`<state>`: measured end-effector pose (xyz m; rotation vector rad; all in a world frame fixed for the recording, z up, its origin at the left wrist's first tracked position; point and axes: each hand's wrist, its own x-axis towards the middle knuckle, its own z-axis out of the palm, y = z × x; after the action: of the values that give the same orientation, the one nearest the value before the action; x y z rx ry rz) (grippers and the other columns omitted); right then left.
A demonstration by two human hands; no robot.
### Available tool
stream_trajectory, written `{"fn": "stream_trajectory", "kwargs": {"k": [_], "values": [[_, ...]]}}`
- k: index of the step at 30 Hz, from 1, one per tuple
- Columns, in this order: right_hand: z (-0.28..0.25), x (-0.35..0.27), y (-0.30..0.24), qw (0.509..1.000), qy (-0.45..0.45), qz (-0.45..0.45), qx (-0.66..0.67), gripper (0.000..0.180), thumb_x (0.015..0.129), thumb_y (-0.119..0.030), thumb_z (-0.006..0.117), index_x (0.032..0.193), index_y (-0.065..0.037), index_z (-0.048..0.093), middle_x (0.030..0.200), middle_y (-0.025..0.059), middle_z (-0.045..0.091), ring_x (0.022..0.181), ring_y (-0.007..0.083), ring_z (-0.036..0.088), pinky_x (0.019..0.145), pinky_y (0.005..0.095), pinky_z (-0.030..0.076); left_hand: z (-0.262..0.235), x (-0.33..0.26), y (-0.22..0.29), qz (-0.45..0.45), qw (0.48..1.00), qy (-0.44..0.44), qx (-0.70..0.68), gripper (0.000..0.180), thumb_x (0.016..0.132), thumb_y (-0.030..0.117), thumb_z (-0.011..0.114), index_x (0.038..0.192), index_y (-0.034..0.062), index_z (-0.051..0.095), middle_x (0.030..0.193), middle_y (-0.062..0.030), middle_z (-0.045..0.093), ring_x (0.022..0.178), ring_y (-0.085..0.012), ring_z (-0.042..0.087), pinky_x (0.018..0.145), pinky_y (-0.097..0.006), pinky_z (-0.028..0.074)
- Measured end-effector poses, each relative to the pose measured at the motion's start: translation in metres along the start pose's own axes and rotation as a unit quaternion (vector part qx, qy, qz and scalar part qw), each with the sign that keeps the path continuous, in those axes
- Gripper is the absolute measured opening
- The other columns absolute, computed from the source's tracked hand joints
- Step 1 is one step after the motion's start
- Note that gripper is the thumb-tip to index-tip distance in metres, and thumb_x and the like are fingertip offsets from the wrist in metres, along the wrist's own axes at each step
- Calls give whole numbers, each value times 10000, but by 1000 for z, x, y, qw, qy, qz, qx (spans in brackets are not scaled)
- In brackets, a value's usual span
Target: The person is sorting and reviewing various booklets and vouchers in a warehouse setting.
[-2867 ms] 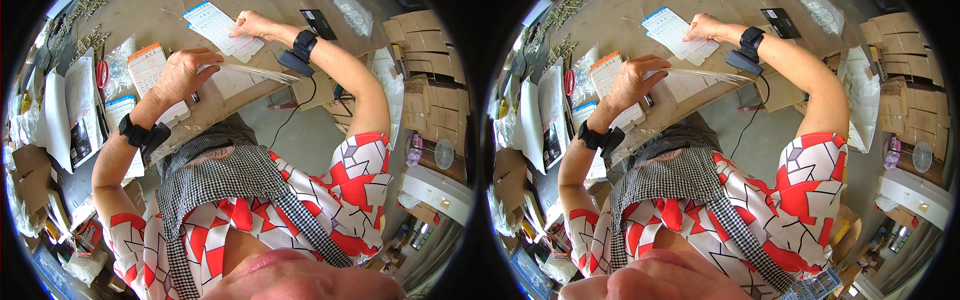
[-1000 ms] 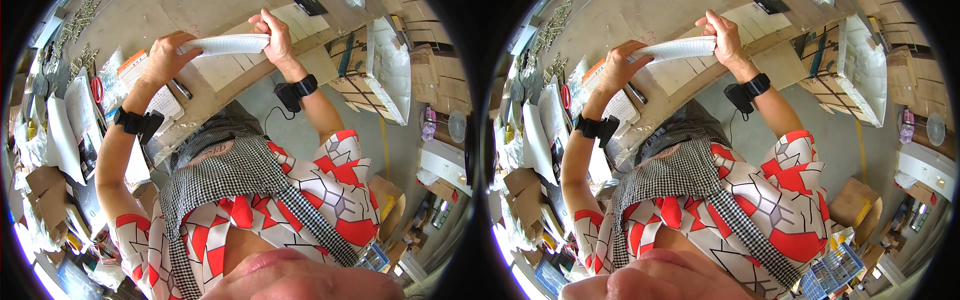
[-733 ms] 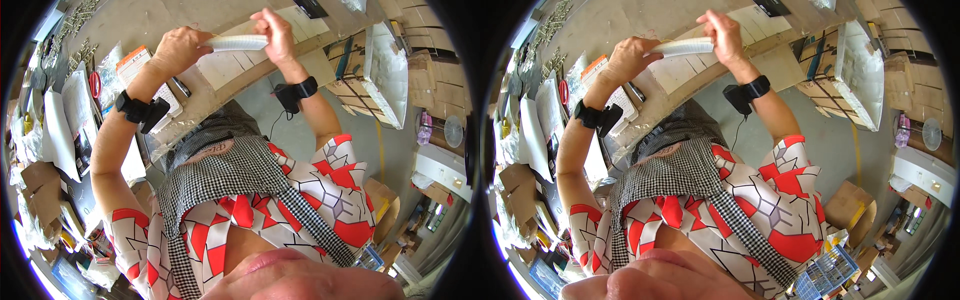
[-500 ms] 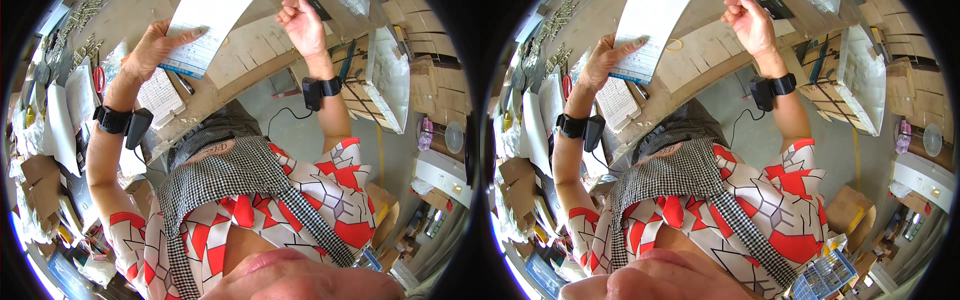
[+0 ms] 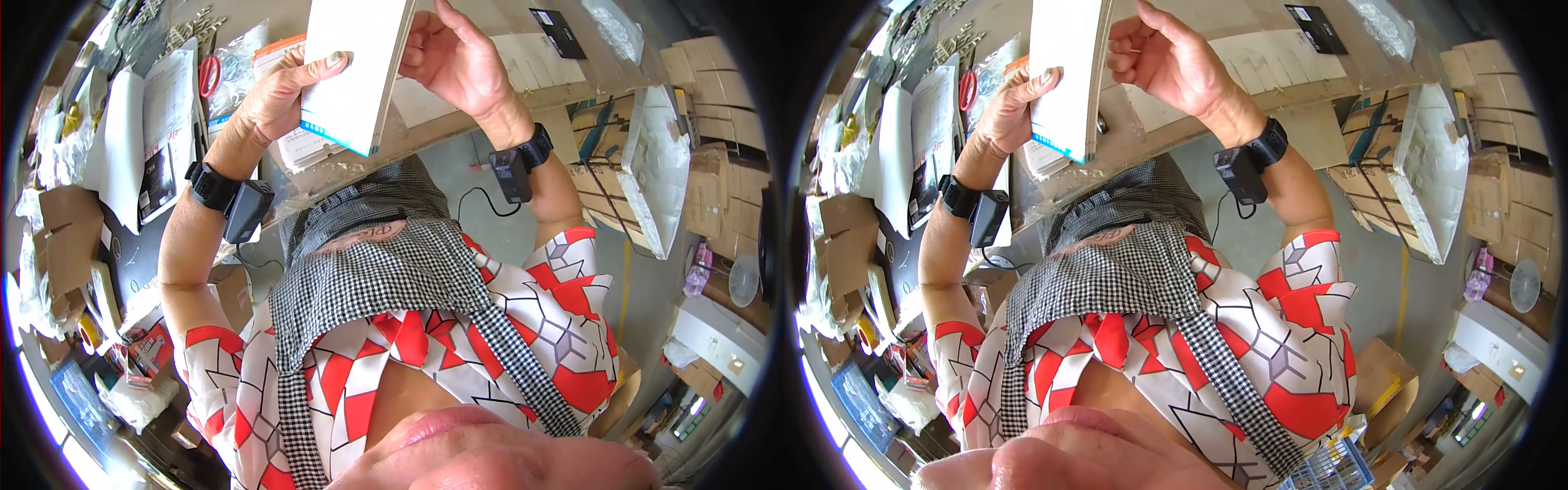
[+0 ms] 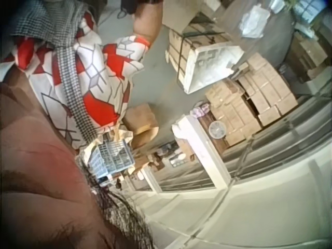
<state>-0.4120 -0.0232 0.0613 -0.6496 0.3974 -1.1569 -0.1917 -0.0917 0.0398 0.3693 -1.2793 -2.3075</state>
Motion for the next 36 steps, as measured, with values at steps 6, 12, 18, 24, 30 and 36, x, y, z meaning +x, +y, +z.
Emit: {"fn": "stream_trajectory", "kwargs": {"k": [6,12,18,24,30,36], "values": [[12,3,21,802,-88,28,-590,298,879,-335,545,806,-49,589,656,-39,511,454,30,327,408,180,265,-22,-57,3,-11,995,-33,94,376,734,227,727,1023,11,617,869,-28,653,773,-97,611,716,-221,488],[-15,-1,21,946,-36,150,-285,332,874,-334,553,748,-29,587,516,-82,342,437,23,286,424,185,259,-24,-90,1,-174,916,-165,322,522,653,350,776,958,-48,632,797,-59,644,695,-146,593,640,-240,480],[34,-12,10,806,-234,199,-506,557,774,-442,645,1051,39,595,564,-31,475,509,41,425,480,191,351,-39,-105,-23,-155,946,-70,277,491,708,300,731,1011,-64,601,872,-111,655,750,-159,619,693,-251,502],[10,-7,33,840,-228,1,-492,395,870,-278,537,1163,-14,533,980,75,595,907,134,562,768,273,484,-35,-98,-23,-30,987,160,-8,296,818,211,640,1026,6,596,891,-79,656,714,-126,646,624,-236,540],[-14,-3,63,911,-46,69,-405,474,830,-377,591,1125,-12,525,1007,77,582,909,157,566,770,251,498,-8,-78,-28,-18,978,199,57,348,809,272,651,1010,-4,587,860,-80,654,684,-115,639,613,-222,526],[8,1,84,887,-39,5,-461,487,812,-360,630,1114,11,534,1004,130,605,903,166,585,774,261,501,-5,-69,-37,-46,964,222,140,546,835,464,559,997,-57,569,779,-85,637,608,-81,612,564,-189,506]]}}
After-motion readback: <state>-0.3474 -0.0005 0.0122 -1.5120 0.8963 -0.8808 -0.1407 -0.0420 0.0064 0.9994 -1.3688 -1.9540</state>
